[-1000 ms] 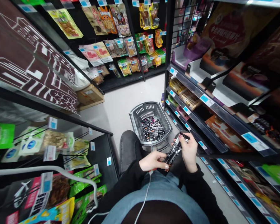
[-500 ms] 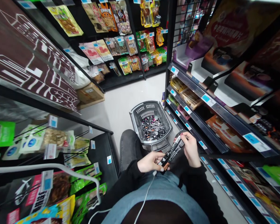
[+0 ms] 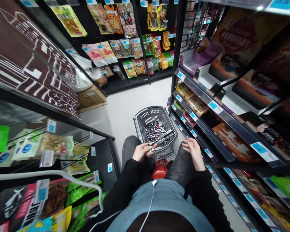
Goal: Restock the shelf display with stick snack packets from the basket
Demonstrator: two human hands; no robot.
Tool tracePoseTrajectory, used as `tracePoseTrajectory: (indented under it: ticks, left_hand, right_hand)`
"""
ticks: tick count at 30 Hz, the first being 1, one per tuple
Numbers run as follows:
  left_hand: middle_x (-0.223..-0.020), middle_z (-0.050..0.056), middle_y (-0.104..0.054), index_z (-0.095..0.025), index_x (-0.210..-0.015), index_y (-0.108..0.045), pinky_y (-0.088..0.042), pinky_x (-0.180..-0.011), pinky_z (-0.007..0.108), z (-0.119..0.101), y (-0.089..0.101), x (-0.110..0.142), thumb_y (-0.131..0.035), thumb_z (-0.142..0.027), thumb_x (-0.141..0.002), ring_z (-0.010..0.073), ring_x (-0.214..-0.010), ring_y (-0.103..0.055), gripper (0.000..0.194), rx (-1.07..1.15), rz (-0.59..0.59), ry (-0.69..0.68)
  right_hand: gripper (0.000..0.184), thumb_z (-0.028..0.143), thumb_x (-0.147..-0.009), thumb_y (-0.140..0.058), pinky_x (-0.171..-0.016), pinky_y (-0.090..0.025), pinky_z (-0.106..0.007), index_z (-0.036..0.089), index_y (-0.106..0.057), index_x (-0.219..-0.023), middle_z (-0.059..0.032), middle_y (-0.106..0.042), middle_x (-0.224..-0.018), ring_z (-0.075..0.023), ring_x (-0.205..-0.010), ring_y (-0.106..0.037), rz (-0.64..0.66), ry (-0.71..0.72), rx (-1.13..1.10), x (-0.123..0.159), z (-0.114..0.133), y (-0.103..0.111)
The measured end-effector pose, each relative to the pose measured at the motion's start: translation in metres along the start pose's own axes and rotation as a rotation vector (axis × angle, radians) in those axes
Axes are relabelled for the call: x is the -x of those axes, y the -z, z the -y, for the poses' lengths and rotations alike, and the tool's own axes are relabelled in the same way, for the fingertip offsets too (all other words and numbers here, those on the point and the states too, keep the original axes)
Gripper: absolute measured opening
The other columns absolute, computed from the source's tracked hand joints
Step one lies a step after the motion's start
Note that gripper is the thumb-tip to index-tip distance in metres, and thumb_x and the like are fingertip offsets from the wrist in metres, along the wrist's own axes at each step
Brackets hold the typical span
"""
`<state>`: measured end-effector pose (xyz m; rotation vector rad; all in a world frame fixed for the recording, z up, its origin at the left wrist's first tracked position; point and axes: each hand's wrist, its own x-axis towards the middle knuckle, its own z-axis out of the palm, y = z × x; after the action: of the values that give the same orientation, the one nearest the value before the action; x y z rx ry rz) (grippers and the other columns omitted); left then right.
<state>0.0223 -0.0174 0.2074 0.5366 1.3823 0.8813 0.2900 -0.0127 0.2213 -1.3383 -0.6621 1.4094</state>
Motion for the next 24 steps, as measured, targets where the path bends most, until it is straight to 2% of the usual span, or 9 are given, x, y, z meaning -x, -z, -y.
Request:
tracePoseTrajectory:
  ticks: [2, 7, 10, 12, 16, 18, 20, 22, 24]
  left_hand:
    - [-0.085, 0.012, -0.068, -0.003, -0.106, -0.055, -0.054, -0.071, 0.029, -0.012, 0.005, -0.019, -0.065, -0.014, -0.07, 0.0178, -0.076, -0.065, 0.039, -0.168, -0.063, -0.028]
    - [-0.105, 0.021, -0.064, -0.005, -0.113, -0.052, -0.042, -0.089, 0.034, -0.031, 0.003, -0.054, -0.057, -0.027, -0.078, 0.0282, -0.108, -0.056, 0.042, -0.889, -0.3, -0.149]
    - [-0.105, 0.018, -0.065, -0.009, -0.117, -0.051, -0.041, -0.088, 0.031, -0.022, -0.007, -0.054, -0.048, -0.033, -0.082, 0.0261, -0.106, -0.058, 0.043, -1.096, -0.106, -0.199]
    - [-0.103, 0.012, -0.067, -0.013, -0.118, -0.051, -0.043, -0.086, 0.027, -0.009, -0.015, -0.046, -0.046, -0.034, -0.081, 0.023, -0.101, -0.061, 0.042, -1.133, 0.061, -0.255]
    - [-0.098, 0.007, -0.069, -0.016, -0.12, -0.05, -0.043, -0.088, 0.03, 0.017, -0.029, -0.018, -0.043, -0.036, -0.08, 0.0211, -0.095, -0.063, 0.046, -1.059, 0.309, -0.356]
    - [-0.097, 0.007, -0.07, -0.015, -0.121, -0.05, -0.043, -0.09, 0.033, 0.024, -0.033, -0.005, -0.043, -0.037, -0.079, 0.0217, -0.095, -0.063, 0.048, -1.009, 0.406, -0.383]
    - [-0.097, 0.007, -0.07, -0.015, -0.121, -0.051, -0.044, -0.089, 0.034, 0.026, -0.036, 0.006, -0.044, -0.037, -0.078, 0.0225, -0.094, -0.063, 0.048, -0.983, 0.461, -0.372]
    - [-0.097, 0.007, -0.07, -0.016, -0.119, -0.053, -0.045, -0.089, 0.034, 0.024, -0.037, 0.012, -0.046, -0.037, -0.077, 0.0232, -0.094, -0.064, 0.048, -0.985, 0.473, -0.353]
    - [-0.099, 0.008, -0.069, -0.016, -0.118, -0.054, -0.045, -0.089, 0.035, 0.019, -0.038, 0.015, -0.046, -0.036, -0.077, 0.0235, -0.096, -0.063, 0.047, -1.004, 0.457, -0.359]
  right_hand:
    - [0.039, 0.044, -0.066, -0.066, -0.064, -0.052, -0.03, 0.015, -0.057, -0.09, -0.0082, -0.067, -0.088, -0.0163, -0.071, -0.066, -0.017, 0.013, 0.034, -0.002, 0.002, 0.011]
    - [0.037, 0.043, -0.064, -0.067, -0.062, -0.052, -0.031, 0.014, -0.059, -0.084, -0.0077, -0.068, -0.08, -0.0168, -0.066, -0.065, -0.075, 0.056, 0.091, -0.001, 0.007, 0.048]
    - [0.035, 0.045, -0.068, -0.064, -0.065, -0.052, -0.034, 0.014, -0.059, -0.083, -0.0081, -0.068, -0.078, -0.0177, -0.066, -0.065, -0.2, 0.194, 0.218, 0.004, 0.03, 0.078]
    - [0.032, 0.044, -0.073, -0.058, -0.068, -0.051, -0.036, 0.015, -0.059, -0.086, -0.008, -0.067, -0.079, -0.0186, -0.068, -0.064, -0.336, 0.369, 0.384, 0.008, 0.061, 0.098]
    - [0.026, 0.033, -0.084, -0.045, -0.079, -0.045, -0.038, 0.016, -0.059, -0.096, -0.0116, -0.065, -0.091, -0.0228, -0.084, -0.061, -0.616, 0.638, 1.108, 0.007, 0.149, 0.138]
    - [0.026, 0.025, -0.083, -0.044, -0.079, -0.043, -0.037, 0.012, -0.059, -0.101, -0.0169, -0.063, -0.097, -0.0252, -0.089, -0.06, -0.701, 0.563, 1.488, -0.005, 0.191, 0.158]
    - [0.027, 0.021, -0.08, -0.049, -0.076, -0.042, -0.035, 0.008, -0.059, -0.102, -0.0214, -0.062, -0.096, -0.0266, -0.089, -0.06, -0.72, 0.36, 1.723, -0.026, 0.221, 0.176]
    - [0.028, 0.023, -0.078, -0.054, -0.073, -0.042, -0.032, 0.007, -0.061, -0.1, -0.0217, -0.063, -0.094, -0.0263, -0.088, -0.06, -0.601, 0.161, 1.809, -0.052, 0.237, 0.191]
    - [0.029, 0.026, -0.076, -0.056, -0.072, -0.041, -0.03, 0.008, -0.062, -0.099, -0.02, -0.064, -0.094, -0.0252, -0.087, -0.061, -0.448, 0.077, 1.814, -0.073, 0.241, 0.2]
